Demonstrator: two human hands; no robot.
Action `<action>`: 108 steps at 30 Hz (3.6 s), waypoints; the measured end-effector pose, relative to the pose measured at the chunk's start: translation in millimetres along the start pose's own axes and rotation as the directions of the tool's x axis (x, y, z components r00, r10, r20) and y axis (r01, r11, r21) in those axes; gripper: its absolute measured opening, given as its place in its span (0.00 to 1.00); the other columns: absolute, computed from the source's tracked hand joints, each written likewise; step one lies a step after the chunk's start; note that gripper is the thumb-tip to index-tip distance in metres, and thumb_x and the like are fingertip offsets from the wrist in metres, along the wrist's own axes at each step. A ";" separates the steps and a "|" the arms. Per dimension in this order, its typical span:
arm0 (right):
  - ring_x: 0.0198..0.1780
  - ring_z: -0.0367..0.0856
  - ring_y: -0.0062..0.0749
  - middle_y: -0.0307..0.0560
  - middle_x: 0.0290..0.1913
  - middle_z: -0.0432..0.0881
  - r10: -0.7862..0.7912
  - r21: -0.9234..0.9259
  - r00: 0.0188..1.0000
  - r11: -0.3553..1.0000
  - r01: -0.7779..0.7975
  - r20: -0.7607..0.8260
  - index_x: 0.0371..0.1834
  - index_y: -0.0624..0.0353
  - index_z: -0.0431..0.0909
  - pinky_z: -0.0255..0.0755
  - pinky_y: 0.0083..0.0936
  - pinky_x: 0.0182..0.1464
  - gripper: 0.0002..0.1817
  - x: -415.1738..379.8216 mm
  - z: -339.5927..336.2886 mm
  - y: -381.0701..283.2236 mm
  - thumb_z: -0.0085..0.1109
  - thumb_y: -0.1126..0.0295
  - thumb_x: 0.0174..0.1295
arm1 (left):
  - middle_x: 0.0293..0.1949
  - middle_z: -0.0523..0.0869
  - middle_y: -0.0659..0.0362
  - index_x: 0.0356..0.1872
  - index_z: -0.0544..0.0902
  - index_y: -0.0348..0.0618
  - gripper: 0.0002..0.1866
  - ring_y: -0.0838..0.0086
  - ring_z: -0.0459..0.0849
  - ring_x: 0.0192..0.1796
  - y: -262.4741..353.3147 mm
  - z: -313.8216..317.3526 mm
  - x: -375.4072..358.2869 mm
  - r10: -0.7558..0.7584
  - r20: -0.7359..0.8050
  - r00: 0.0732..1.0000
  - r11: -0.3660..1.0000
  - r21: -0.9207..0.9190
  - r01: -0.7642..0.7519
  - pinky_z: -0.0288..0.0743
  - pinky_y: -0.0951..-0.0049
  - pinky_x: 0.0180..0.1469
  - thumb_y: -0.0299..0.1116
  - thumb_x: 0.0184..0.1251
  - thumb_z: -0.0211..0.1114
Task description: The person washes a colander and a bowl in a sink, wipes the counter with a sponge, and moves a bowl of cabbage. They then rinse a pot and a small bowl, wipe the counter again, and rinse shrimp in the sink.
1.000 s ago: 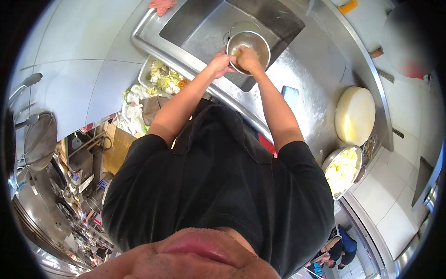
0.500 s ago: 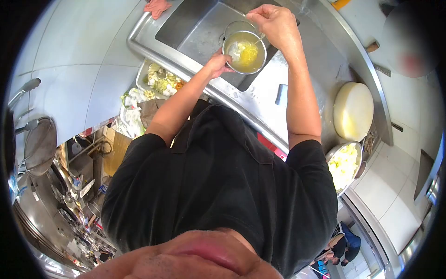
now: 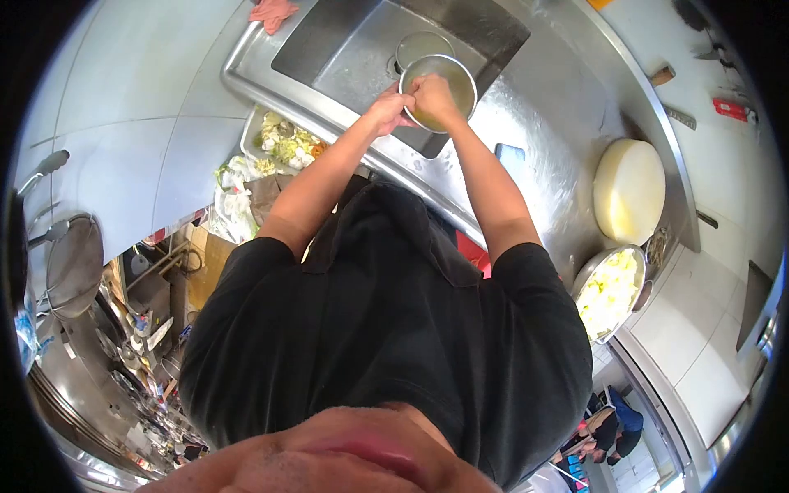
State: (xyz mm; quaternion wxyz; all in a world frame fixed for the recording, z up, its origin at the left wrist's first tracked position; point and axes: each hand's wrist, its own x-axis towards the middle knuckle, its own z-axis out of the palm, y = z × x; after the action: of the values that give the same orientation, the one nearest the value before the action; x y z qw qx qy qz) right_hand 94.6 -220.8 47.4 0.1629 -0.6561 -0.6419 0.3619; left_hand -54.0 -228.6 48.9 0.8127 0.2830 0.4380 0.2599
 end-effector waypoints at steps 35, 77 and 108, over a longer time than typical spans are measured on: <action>0.21 0.72 0.21 0.40 0.19 0.76 -0.066 0.159 0.943 0.979 0.124 -0.326 0.25 0.62 0.77 0.70 0.26 0.26 0.08 -36.2 -138.1 -100.9 0.68 0.73 0.50 | 0.63 0.71 0.46 0.72 0.55 0.44 0.42 0.49 0.78 0.60 -6.7 -0.1 11.0 -0.035 0.057 0.998 0.999 0.001 0.035 0.82 0.44 0.53 0.15 0.50 0.53; 0.71 0.57 0.65 0.73 0.70 0.59 0.374 0.196 0.179 0.769 -0.609 -0.910 0.67 0.57 0.69 0.52 0.55 0.71 0.30 -163.7 -48.7 236.0 0.59 0.59 0.62 | 0.57 0.78 0.45 0.60 0.68 0.30 0.27 0.55 0.81 0.57 5.1 -96.2 -61.5 -0.017 -0.201 0.979 0.989 -0.148 -0.013 0.77 0.47 0.60 0.18 0.55 0.54; 0.64 0.68 0.50 0.53 0.62 0.71 -0.007 -0.095 0.637 0.990 -0.104 -0.771 0.56 0.42 0.79 0.62 0.47 0.63 0.26 -121.0 9.2 157.6 0.63 0.75 0.50 | 0.58 0.77 0.43 0.59 0.68 0.26 0.26 0.52 0.79 0.59 7.8 -85.4 -68.9 0.030 -0.187 0.982 0.981 -0.182 -0.065 0.77 0.46 0.61 0.18 0.55 0.53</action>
State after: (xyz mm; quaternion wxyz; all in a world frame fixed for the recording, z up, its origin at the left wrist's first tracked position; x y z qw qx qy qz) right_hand 212.8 -358.7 -33.7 0.3672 -0.7739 -0.5159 0.0103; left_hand -161.9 -249.5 54.2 0.7855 0.1904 0.4775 0.3444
